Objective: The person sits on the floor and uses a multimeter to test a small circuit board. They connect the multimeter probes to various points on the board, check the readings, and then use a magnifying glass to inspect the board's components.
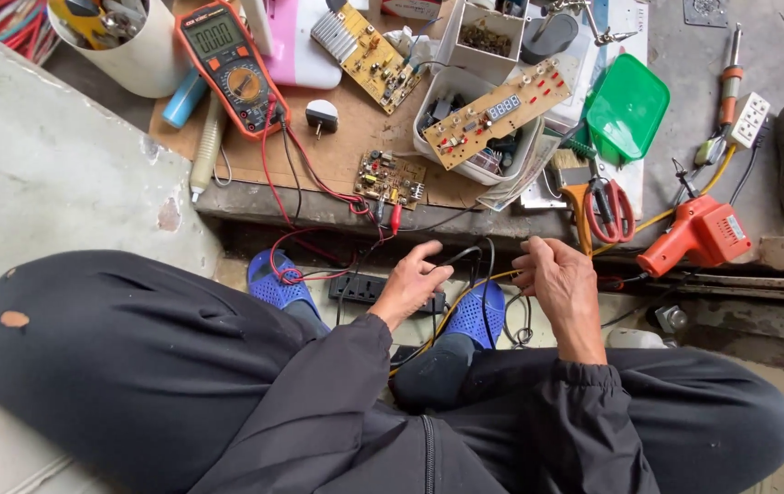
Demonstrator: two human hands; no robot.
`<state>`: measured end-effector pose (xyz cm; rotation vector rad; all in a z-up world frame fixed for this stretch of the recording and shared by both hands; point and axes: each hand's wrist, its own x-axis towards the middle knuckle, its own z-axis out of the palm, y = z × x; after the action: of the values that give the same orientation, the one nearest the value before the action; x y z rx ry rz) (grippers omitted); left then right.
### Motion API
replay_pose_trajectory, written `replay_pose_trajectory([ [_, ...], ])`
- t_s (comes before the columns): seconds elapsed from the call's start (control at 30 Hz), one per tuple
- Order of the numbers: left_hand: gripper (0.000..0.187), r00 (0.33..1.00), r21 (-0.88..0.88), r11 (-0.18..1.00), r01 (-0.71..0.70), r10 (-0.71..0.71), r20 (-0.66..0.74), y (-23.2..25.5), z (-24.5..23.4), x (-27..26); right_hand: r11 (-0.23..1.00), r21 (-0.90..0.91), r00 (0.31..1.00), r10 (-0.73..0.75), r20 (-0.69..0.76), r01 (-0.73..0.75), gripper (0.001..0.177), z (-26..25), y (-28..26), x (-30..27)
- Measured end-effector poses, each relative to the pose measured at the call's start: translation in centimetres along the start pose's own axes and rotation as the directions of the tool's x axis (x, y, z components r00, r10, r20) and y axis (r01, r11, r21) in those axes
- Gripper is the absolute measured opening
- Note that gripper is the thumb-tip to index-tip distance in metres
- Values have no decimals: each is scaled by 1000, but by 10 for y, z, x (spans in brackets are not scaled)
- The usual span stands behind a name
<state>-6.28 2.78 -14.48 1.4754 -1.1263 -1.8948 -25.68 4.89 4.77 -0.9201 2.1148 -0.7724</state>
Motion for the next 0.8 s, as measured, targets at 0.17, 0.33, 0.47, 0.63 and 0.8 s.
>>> replay_pose_trajectory([
  [0.17, 30, 985, 577, 812, -89, -14, 171, 20, -12, -37, 992, 4, 991, 124, 46, -124, 47, 9, 10, 18],
  [0.33, 35, 949, 797, 576, -179, -112, 294, 39, -17, -60, 931, -272, 966, 257, 13, -244, 45, 3, 48, 58],
  [0.47, 48, 939, 813, 572, -110, -208, 273, 17, -18, -50, 731, -638, 953, 302, -14, -241, 36, -11, 108, 91],
  [0.63, 59, 944, 826, 555, -100, -209, 255, -24, 3, -44, 703, -686, 927, 357, 113, -187, 41, 0, 178, 101],
  [0.8, 71, 897, 797, 573, -190, -229, 379, 2, 29, -86, 718, -682, 924, 343, 172, -139, 56, 33, 196, 97],
])
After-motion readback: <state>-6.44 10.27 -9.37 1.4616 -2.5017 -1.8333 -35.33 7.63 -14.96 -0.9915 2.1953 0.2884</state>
